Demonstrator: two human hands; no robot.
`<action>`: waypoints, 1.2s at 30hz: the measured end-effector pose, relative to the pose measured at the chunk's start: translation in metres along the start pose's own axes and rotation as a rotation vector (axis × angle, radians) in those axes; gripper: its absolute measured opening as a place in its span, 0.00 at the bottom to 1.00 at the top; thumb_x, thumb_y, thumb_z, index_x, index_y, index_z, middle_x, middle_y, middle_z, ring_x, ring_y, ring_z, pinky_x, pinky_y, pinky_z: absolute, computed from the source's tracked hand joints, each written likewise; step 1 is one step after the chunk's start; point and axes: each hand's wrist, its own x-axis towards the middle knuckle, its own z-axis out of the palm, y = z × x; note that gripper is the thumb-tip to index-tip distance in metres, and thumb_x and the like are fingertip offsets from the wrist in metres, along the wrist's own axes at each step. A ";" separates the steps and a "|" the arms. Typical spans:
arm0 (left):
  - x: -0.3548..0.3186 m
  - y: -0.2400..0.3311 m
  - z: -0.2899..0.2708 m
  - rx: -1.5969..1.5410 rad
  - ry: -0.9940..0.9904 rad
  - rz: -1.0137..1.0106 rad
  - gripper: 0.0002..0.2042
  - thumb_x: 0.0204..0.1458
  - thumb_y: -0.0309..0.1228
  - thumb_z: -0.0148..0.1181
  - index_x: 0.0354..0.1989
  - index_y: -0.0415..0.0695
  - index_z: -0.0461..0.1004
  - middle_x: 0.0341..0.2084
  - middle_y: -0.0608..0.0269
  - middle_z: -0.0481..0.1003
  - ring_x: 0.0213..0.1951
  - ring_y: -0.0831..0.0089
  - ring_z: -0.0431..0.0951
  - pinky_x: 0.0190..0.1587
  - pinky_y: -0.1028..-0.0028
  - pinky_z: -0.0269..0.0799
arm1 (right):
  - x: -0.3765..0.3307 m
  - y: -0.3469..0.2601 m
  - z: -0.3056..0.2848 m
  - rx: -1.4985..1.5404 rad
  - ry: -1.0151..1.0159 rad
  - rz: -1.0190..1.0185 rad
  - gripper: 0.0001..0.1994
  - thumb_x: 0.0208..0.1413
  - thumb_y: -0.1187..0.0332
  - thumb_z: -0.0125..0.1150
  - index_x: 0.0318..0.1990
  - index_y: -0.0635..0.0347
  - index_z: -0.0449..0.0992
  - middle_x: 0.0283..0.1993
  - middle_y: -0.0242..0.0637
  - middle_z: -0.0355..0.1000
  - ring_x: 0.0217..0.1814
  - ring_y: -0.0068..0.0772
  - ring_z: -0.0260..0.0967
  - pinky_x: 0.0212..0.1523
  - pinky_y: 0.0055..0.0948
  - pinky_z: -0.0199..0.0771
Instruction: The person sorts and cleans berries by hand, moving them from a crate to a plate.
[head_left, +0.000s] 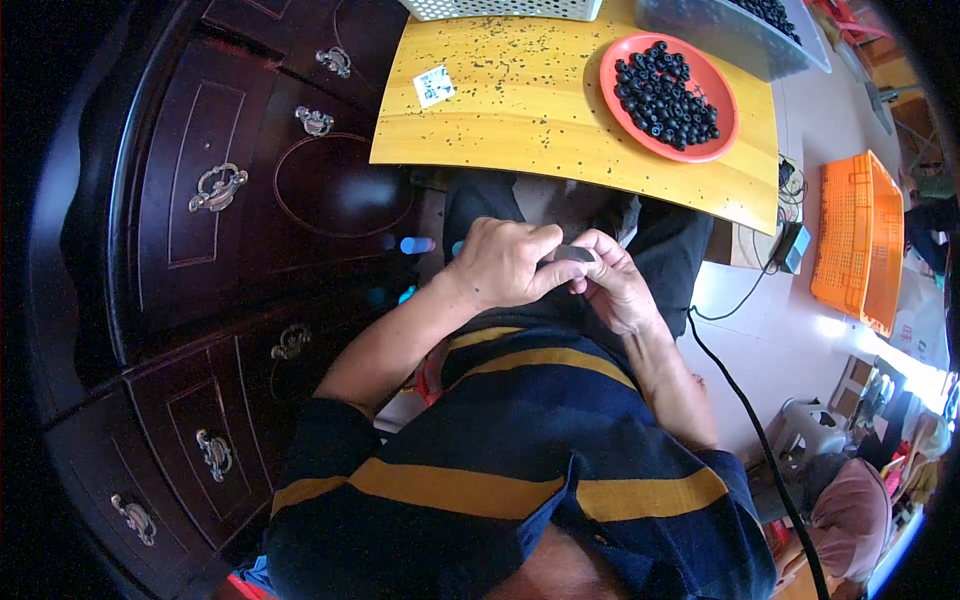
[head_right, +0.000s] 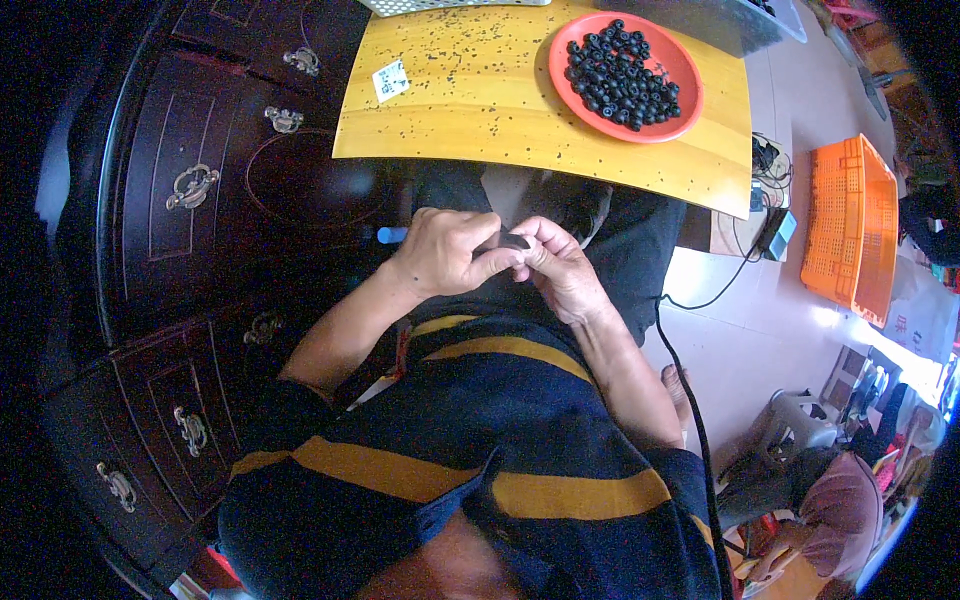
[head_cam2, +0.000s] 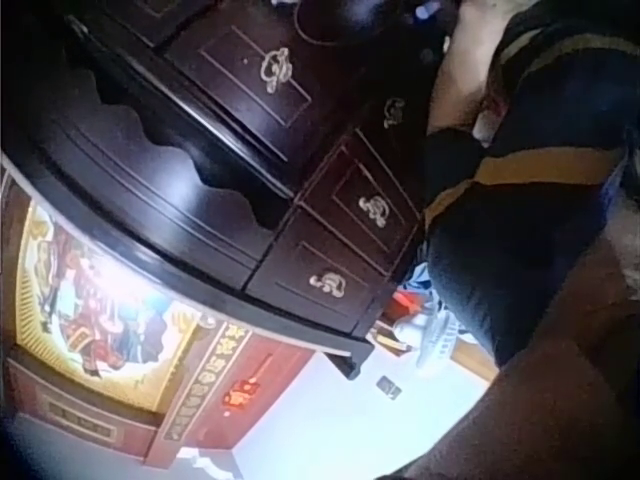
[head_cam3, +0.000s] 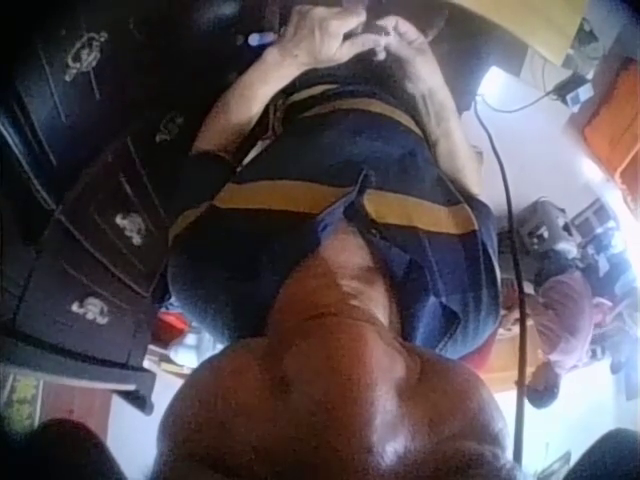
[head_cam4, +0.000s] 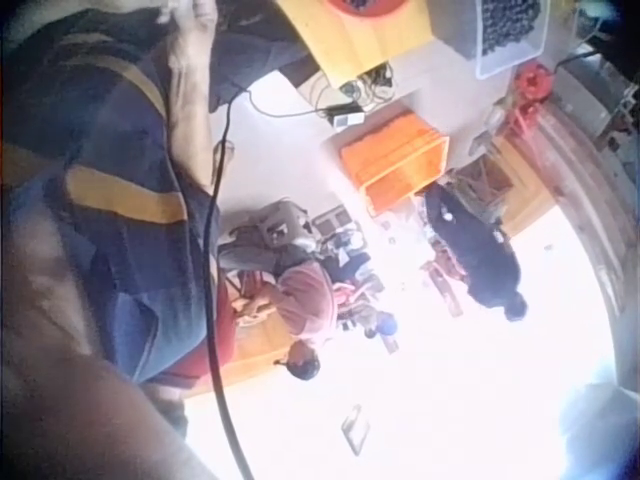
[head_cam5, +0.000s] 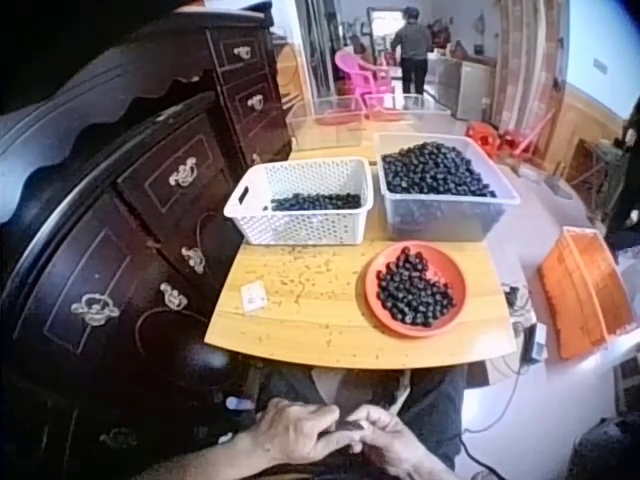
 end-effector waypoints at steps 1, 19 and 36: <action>-0.001 0.000 0.000 0.000 0.001 0.000 0.23 0.53 0.52 0.64 0.22 0.44 0.68 0.17 0.59 0.75 0.20 0.56 0.79 0.22 0.59 0.72 | 0.001 0.000 0.000 0.005 0.023 -0.006 0.09 0.63 0.63 0.62 0.44 0.57 0.74 0.34 0.25 0.73 0.32 0.17 0.68 0.36 0.17 0.70; -0.070 -0.081 0.056 0.149 -0.056 -0.477 0.22 0.59 0.51 0.56 0.28 0.43 0.76 0.21 0.45 0.78 0.27 0.46 0.81 0.29 0.52 0.74 | 0.024 -0.050 0.025 -0.393 0.035 -0.215 0.09 0.65 0.67 0.60 0.49 0.58 0.75 0.37 0.29 0.75 0.34 0.17 0.70 0.34 0.17 0.70; -0.078 -0.114 0.079 0.059 0.020 -0.628 0.22 0.58 0.52 0.57 0.28 0.43 0.79 0.21 0.43 0.77 0.26 0.44 0.80 0.29 0.49 0.75 | 0.155 -0.144 0.088 -1.197 0.325 -0.776 0.09 0.59 0.68 0.64 0.43 0.64 0.80 0.29 0.33 0.77 0.30 0.16 0.71 0.34 0.22 0.72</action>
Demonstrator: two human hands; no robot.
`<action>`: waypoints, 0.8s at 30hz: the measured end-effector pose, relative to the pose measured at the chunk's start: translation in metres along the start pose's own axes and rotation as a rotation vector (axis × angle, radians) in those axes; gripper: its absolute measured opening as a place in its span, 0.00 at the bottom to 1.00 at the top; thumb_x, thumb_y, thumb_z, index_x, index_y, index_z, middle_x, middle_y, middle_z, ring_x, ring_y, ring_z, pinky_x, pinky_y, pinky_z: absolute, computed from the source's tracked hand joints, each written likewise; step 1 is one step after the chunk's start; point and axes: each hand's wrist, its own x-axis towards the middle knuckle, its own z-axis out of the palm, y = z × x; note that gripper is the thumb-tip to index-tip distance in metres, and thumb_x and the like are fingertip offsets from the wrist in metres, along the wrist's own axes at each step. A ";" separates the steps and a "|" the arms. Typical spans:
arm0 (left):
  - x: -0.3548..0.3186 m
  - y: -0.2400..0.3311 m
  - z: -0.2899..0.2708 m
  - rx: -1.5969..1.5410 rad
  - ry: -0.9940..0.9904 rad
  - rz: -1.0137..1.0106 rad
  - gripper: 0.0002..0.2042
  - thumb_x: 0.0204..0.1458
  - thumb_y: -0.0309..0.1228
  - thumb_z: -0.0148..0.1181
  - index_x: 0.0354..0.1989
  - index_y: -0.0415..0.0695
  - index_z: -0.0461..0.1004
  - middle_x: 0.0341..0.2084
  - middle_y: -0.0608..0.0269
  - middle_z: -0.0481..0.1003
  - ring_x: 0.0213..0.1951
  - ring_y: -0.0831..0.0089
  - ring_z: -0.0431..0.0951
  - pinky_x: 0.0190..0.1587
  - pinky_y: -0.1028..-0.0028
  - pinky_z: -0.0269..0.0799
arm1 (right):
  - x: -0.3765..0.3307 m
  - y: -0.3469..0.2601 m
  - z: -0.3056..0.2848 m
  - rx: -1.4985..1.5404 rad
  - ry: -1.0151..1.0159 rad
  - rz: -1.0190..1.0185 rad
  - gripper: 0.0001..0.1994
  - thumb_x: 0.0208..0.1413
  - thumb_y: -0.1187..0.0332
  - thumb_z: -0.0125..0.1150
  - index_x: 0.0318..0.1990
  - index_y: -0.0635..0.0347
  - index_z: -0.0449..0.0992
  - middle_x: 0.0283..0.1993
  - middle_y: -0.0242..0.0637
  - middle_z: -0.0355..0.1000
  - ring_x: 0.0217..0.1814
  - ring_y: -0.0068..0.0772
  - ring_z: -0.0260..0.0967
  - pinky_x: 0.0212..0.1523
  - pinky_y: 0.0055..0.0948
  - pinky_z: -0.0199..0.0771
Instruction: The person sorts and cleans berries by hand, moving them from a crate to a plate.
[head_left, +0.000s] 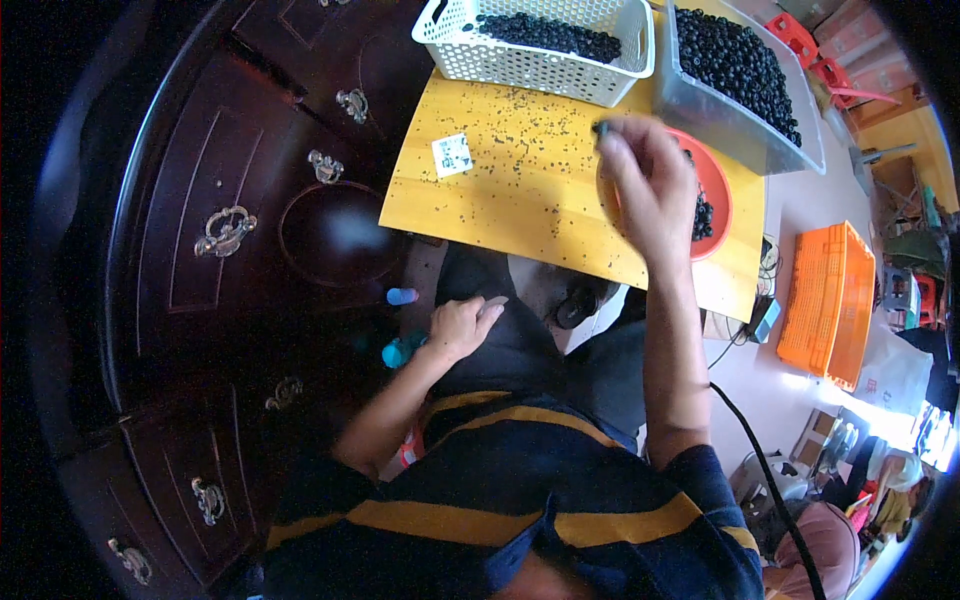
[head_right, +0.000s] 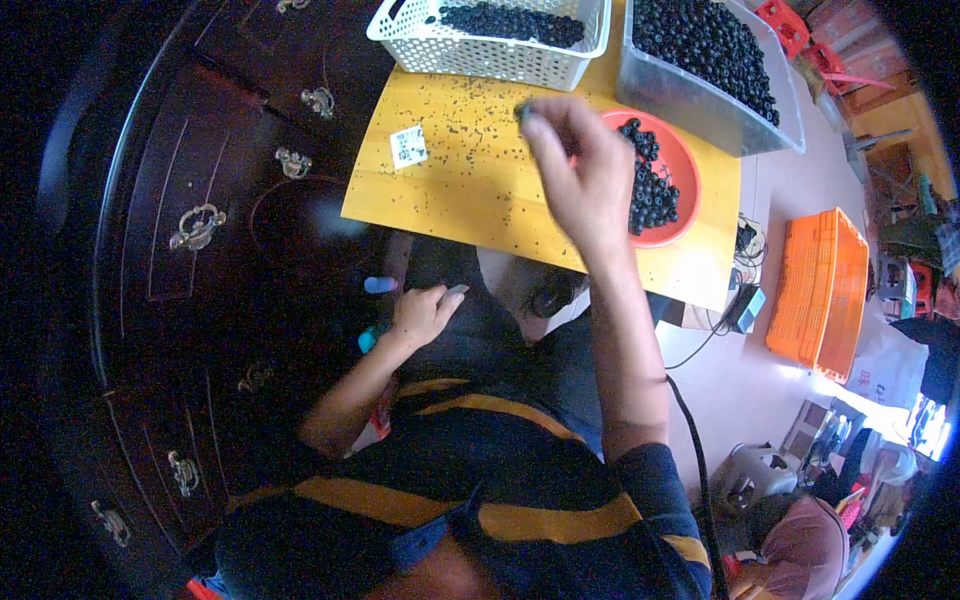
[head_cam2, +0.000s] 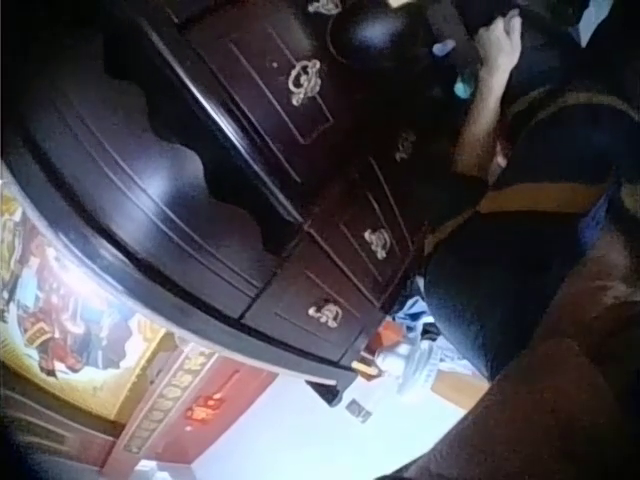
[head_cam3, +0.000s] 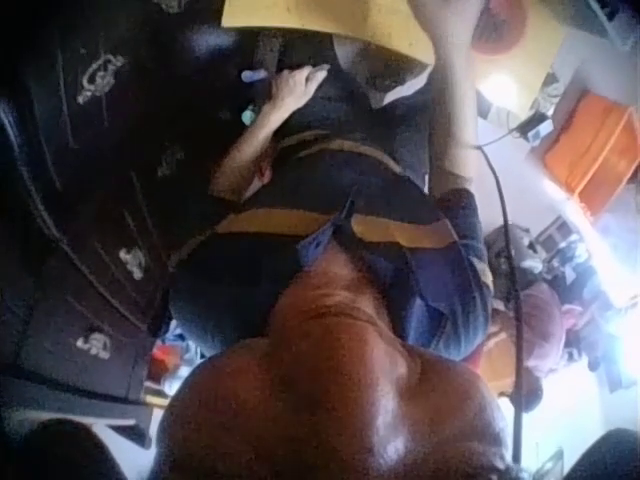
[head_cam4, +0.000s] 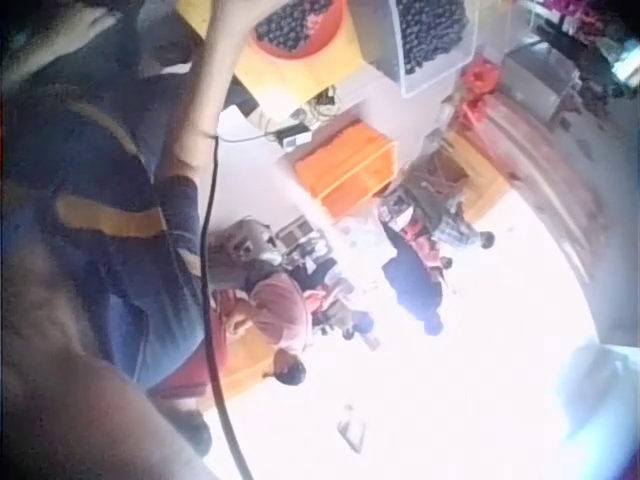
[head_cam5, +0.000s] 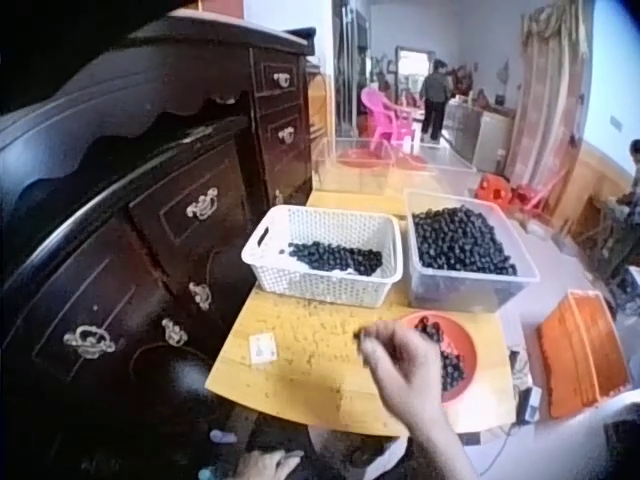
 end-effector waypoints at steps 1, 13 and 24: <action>0.002 0.003 -0.002 -0.017 -0.005 0.004 0.22 0.58 0.52 0.57 0.28 0.43 0.78 0.21 0.44 0.77 0.26 0.44 0.80 0.29 0.49 0.75 | 0.024 0.001 0.000 -0.058 0.034 -0.038 0.09 0.60 0.67 0.64 0.43 0.63 0.80 0.29 0.33 0.77 0.30 0.16 0.71 0.35 0.22 0.73; 0.006 0.002 0.002 -0.083 0.045 0.024 0.22 0.59 0.51 0.56 0.26 0.43 0.75 0.19 0.42 0.75 0.25 0.41 0.78 0.28 0.47 0.71 | 0.013 0.061 -0.049 -0.543 0.026 -0.169 0.17 0.54 0.67 0.67 0.51 0.60 0.76 0.46 0.44 0.78 0.49 0.47 0.76 0.50 0.42 0.75; 0.010 0.005 0.007 -0.020 0.010 0.023 0.23 0.60 0.51 0.55 0.24 0.42 0.73 0.19 0.40 0.74 0.25 0.39 0.77 0.29 0.46 0.70 | -0.040 0.098 -0.072 -0.986 -0.103 0.104 0.42 0.50 0.40 0.65 0.70 0.49 0.62 0.74 0.53 0.52 0.77 0.58 0.47 0.72 0.63 0.47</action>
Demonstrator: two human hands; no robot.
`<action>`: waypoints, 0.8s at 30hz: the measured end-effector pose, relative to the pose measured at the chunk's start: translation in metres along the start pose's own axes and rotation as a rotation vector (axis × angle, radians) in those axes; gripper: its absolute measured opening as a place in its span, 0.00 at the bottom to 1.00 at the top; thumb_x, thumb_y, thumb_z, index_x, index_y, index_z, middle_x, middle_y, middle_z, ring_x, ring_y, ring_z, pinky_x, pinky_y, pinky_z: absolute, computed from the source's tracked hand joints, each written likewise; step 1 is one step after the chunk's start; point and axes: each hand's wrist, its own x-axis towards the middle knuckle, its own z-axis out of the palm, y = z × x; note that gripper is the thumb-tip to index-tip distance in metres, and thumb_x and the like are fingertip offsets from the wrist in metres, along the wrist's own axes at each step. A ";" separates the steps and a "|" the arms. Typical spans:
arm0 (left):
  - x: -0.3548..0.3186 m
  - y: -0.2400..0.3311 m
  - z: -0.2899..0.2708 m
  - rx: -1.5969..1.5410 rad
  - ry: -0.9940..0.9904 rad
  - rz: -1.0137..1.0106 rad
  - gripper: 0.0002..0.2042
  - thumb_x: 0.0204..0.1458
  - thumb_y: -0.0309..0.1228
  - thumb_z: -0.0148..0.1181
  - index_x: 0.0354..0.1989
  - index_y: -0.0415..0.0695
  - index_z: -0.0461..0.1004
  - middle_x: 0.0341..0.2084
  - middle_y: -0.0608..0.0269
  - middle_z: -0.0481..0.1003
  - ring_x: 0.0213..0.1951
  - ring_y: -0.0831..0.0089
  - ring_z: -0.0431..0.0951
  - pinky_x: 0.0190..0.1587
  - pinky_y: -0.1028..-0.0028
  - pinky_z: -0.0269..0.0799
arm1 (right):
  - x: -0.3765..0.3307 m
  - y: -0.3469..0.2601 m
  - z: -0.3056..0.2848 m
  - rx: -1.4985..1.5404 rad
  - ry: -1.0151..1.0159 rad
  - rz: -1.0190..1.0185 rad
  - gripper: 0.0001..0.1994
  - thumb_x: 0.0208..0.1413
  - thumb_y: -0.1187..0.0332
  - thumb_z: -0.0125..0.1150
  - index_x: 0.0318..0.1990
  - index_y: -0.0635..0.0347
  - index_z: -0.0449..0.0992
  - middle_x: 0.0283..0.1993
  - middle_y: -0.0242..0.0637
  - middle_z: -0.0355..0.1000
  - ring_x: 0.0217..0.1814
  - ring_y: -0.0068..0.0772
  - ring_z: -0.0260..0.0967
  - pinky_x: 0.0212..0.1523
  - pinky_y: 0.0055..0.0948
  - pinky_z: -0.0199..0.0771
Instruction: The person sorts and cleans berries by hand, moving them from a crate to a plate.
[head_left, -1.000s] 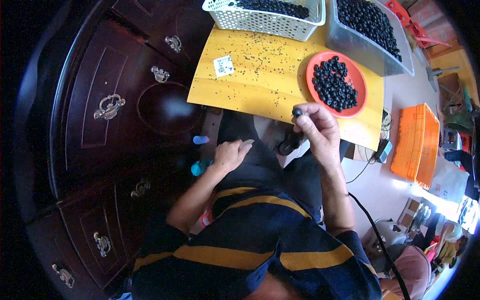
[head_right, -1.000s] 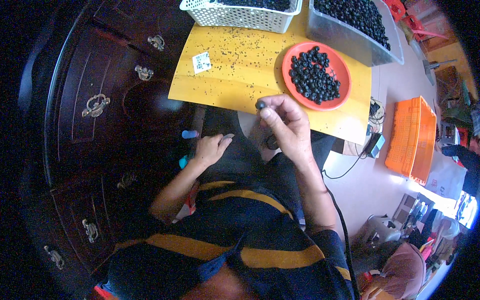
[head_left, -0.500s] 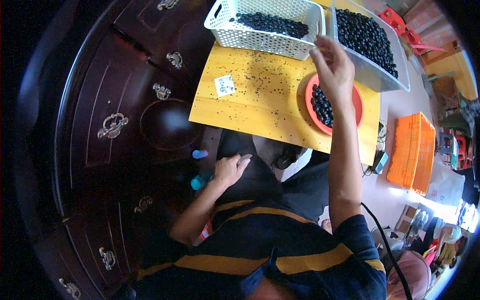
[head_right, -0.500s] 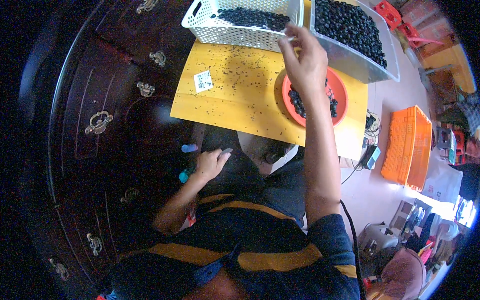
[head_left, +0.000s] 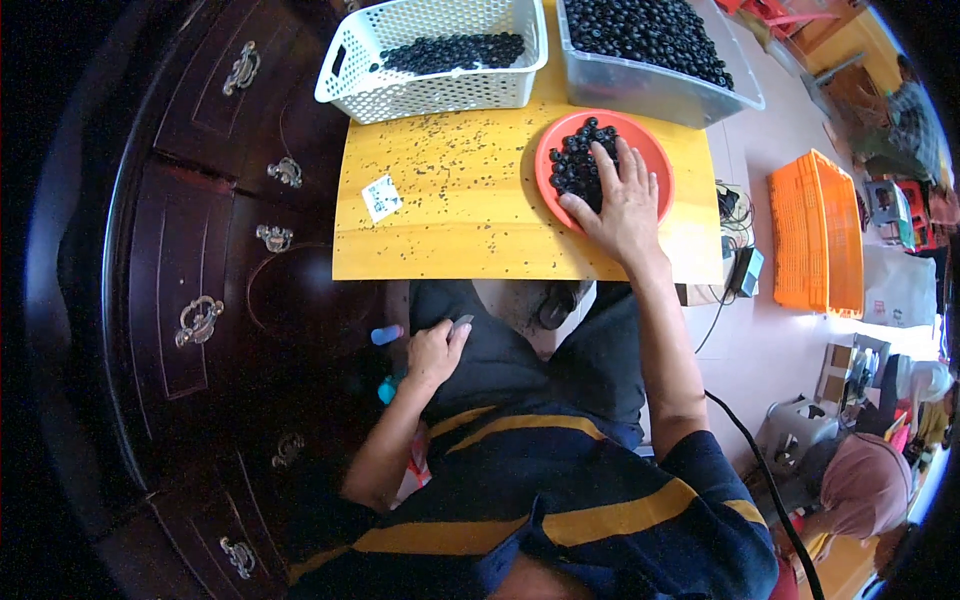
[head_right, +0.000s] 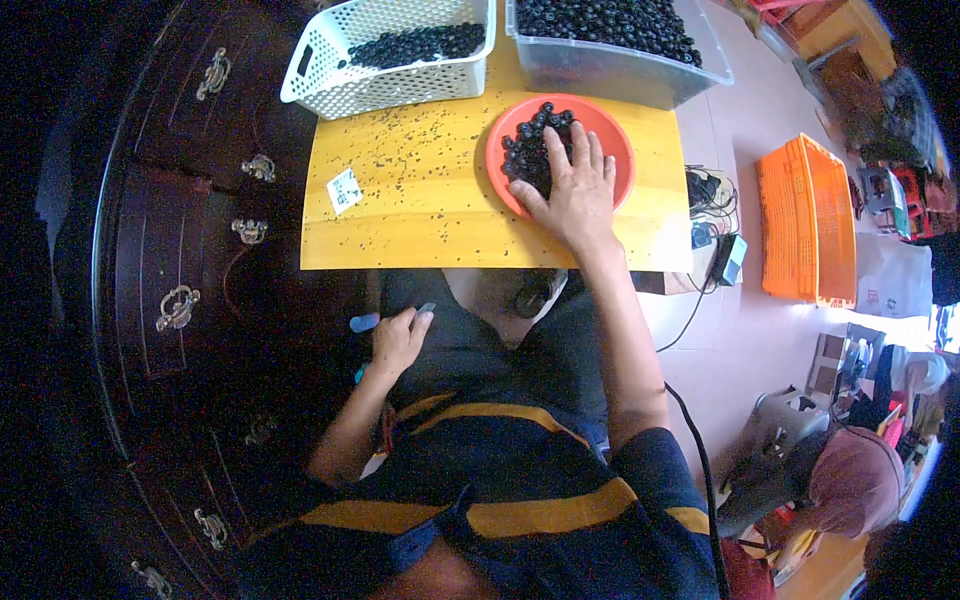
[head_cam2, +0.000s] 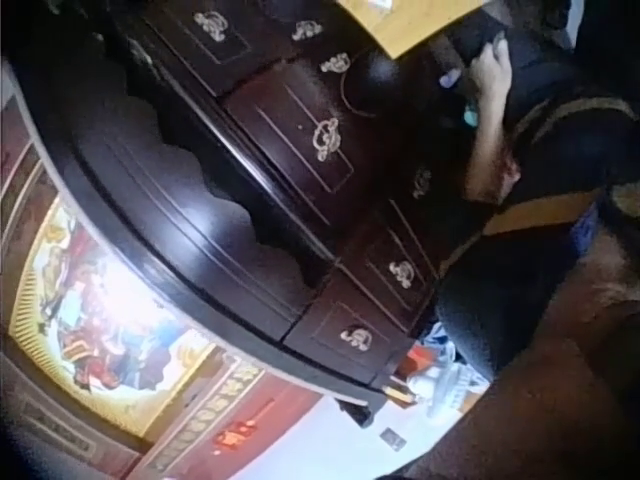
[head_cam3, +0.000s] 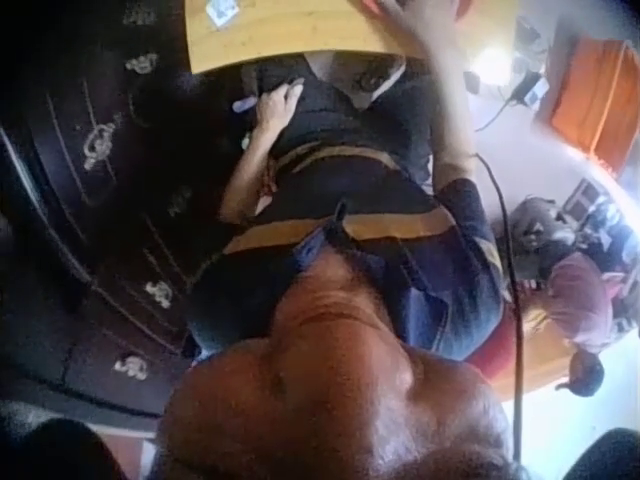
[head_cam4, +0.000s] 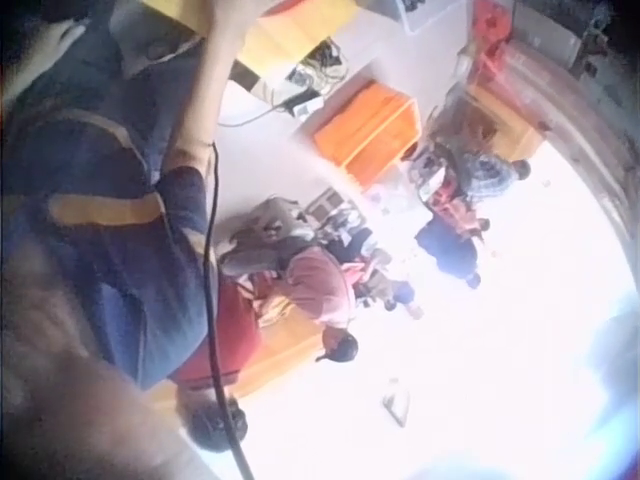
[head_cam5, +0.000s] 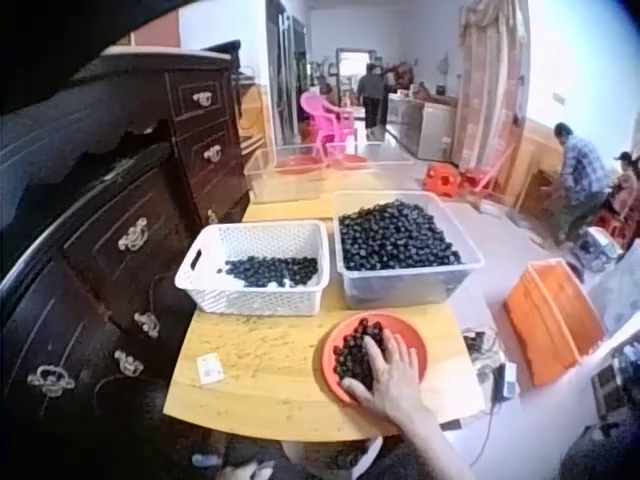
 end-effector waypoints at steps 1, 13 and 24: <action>0.000 0.002 0.000 0.006 -0.002 0.009 0.23 0.60 0.51 0.55 0.24 0.42 0.73 0.19 0.40 0.74 0.25 0.39 0.77 0.29 0.46 0.70 | 0.000 0.001 -0.002 0.015 -0.026 0.013 0.41 0.50 0.41 0.65 0.69 0.49 0.63 0.74 0.53 0.52 0.76 0.58 0.47 0.72 0.63 0.48; -0.003 0.004 0.000 0.083 0.025 0.016 0.22 0.62 0.51 0.52 0.27 0.42 0.73 0.21 0.40 0.75 0.27 0.38 0.76 0.29 0.46 0.69 | 0.016 0.014 0.005 0.102 0.122 0.019 0.30 0.54 0.57 0.60 0.64 0.56 0.68 0.69 0.52 0.60 0.73 0.57 0.54 0.69 0.60 0.54; -0.002 0.004 0.001 0.066 0.022 -0.027 0.21 0.61 0.48 0.55 0.26 0.41 0.73 0.21 0.41 0.75 0.28 0.38 0.76 0.29 0.48 0.69 | 0.049 0.000 0.013 0.063 0.076 0.004 0.26 0.57 0.53 0.62 0.60 0.55 0.71 0.64 0.50 0.65 0.67 0.54 0.62 0.64 0.51 0.67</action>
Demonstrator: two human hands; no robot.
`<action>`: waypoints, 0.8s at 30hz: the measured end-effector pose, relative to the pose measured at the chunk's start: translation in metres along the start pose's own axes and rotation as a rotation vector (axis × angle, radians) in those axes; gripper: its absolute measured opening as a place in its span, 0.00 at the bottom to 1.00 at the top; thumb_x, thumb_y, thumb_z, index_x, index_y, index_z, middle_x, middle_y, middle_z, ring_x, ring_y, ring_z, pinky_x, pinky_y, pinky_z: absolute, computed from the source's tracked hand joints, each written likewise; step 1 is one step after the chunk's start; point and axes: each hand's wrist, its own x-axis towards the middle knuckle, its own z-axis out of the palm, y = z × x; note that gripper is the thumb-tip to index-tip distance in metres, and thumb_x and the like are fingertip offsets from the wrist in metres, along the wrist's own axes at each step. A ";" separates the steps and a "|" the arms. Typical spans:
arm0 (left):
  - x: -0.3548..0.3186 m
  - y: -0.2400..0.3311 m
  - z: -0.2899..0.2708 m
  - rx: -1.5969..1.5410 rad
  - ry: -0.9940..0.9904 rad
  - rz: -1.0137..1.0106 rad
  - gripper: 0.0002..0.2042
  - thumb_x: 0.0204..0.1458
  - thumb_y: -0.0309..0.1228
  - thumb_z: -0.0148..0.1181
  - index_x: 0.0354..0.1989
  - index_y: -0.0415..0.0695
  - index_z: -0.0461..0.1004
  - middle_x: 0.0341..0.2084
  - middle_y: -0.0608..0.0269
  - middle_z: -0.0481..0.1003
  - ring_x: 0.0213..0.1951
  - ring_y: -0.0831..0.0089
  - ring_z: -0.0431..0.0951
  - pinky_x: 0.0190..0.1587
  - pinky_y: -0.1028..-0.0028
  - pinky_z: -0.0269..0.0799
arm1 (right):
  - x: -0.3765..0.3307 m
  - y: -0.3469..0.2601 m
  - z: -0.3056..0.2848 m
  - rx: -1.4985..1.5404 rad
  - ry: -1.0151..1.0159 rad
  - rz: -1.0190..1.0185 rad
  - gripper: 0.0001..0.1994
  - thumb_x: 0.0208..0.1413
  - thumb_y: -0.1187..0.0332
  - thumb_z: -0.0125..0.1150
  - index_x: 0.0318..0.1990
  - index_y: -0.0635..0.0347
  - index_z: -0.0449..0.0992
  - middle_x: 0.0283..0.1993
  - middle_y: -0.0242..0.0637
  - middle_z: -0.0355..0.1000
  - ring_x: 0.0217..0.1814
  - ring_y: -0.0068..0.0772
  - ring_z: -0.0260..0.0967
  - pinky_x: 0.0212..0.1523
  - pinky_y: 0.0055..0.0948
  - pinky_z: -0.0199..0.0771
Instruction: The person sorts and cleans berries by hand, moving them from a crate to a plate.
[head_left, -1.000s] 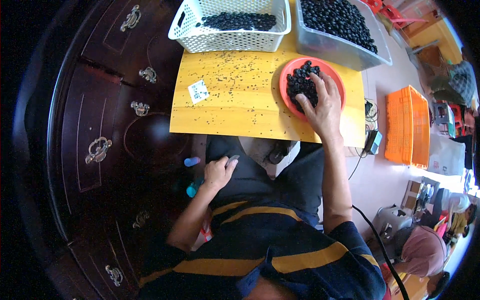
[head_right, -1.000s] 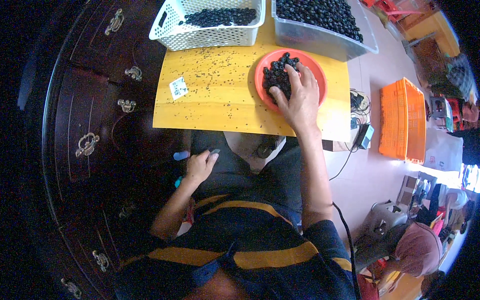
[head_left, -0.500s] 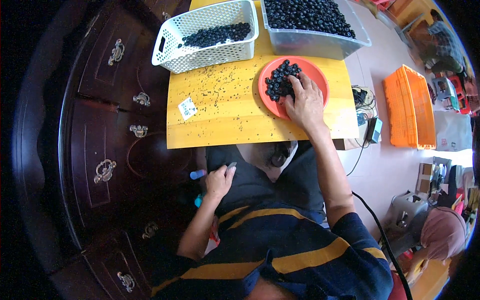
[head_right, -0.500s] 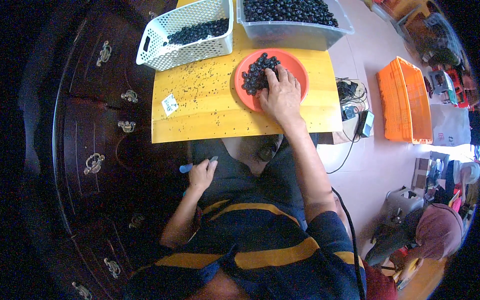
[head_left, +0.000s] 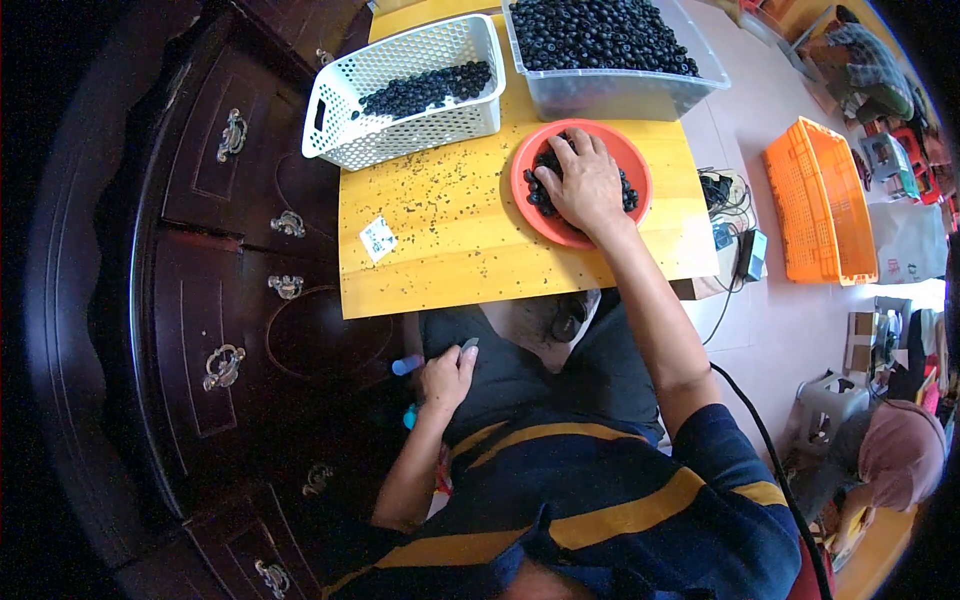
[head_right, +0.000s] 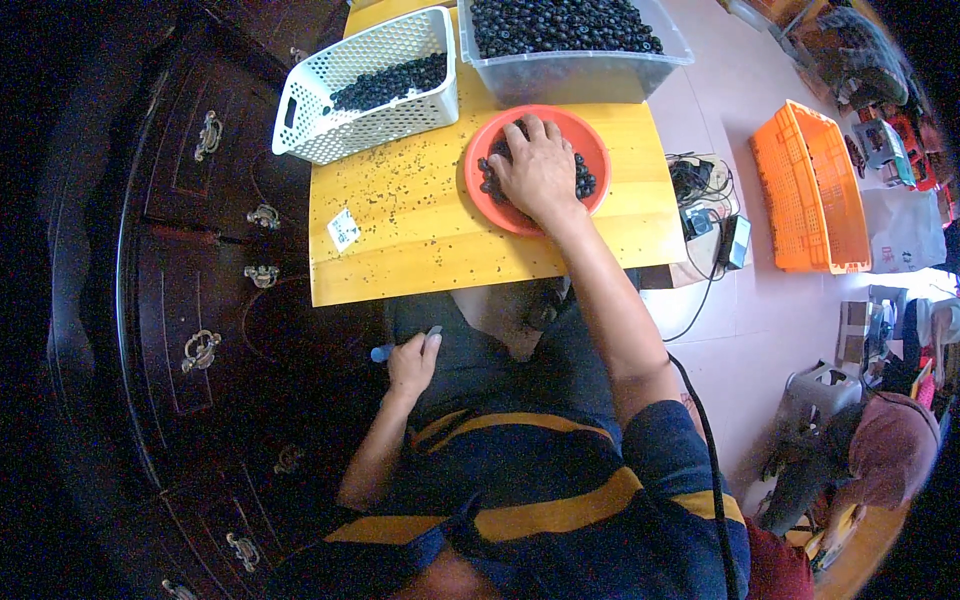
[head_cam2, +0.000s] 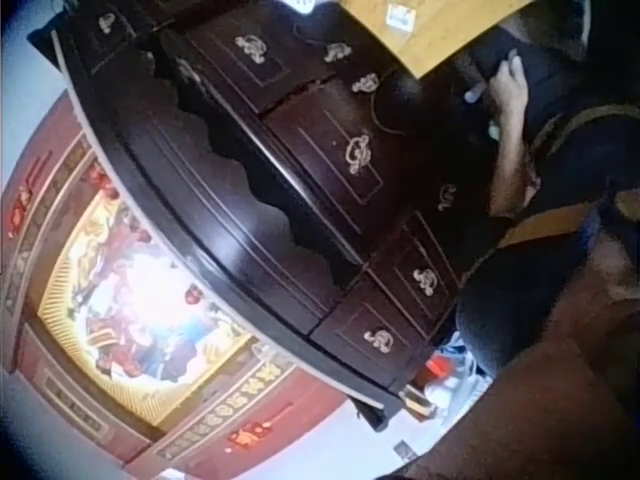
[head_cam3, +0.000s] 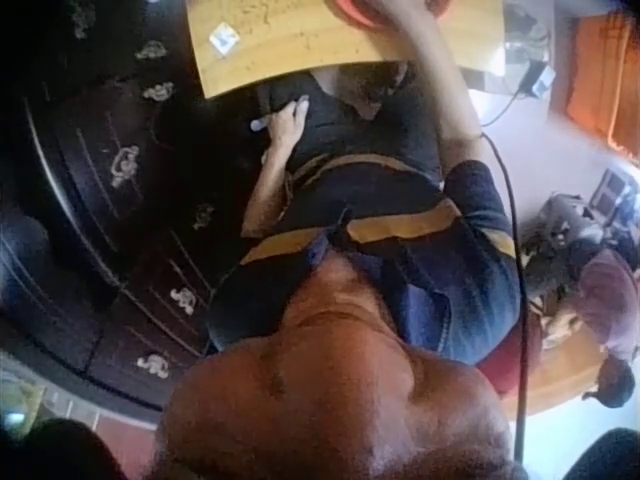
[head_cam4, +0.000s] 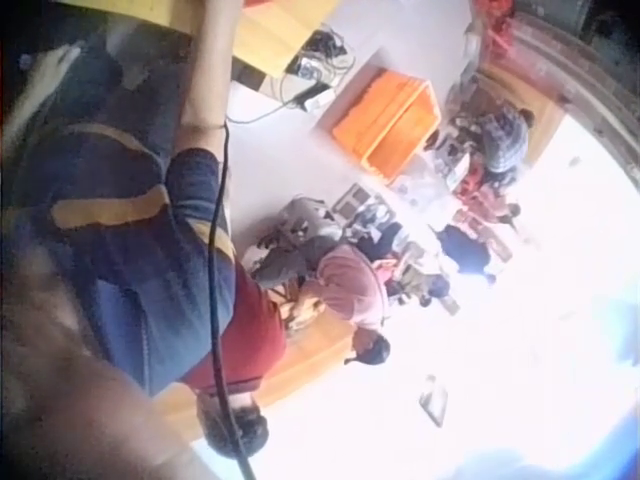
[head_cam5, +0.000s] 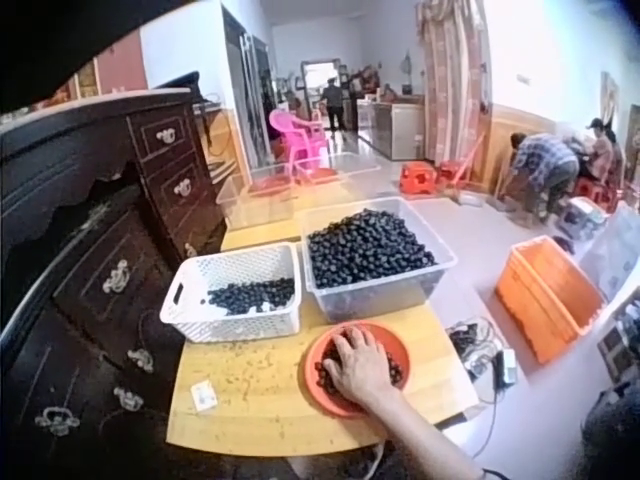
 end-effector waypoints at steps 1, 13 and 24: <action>0.000 -0.001 -0.001 0.001 0.001 0.002 0.21 0.61 0.48 0.55 0.26 0.41 0.73 0.21 0.41 0.75 0.28 0.38 0.76 0.29 0.48 0.69 | 0.001 0.000 0.000 0.008 -0.007 -0.005 0.25 0.57 0.53 0.62 0.59 0.54 0.72 0.61 0.49 0.67 0.65 0.53 0.64 0.61 0.51 0.69; -0.001 0.001 -0.005 -0.025 -0.011 0.016 0.22 0.61 0.50 0.53 0.26 0.43 0.73 0.22 0.40 0.76 0.28 0.37 0.77 0.31 0.44 0.69 | 0.000 -0.006 0.007 -0.056 0.040 0.074 0.21 0.58 0.51 0.61 0.52 0.53 0.73 0.49 0.46 0.70 0.54 0.50 0.69 0.50 0.50 0.72; 0.005 0.003 -0.003 -0.038 -0.004 0.032 0.21 0.61 0.48 0.54 0.27 0.41 0.74 0.23 0.41 0.76 0.29 0.38 0.77 0.31 0.47 0.69 | 0.003 -0.008 -0.001 -0.085 -0.038 0.080 0.19 0.59 0.49 0.60 0.47 0.54 0.74 0.48 0.46 0.71 0.53 0.50 0.70 0.50 0.51 0.72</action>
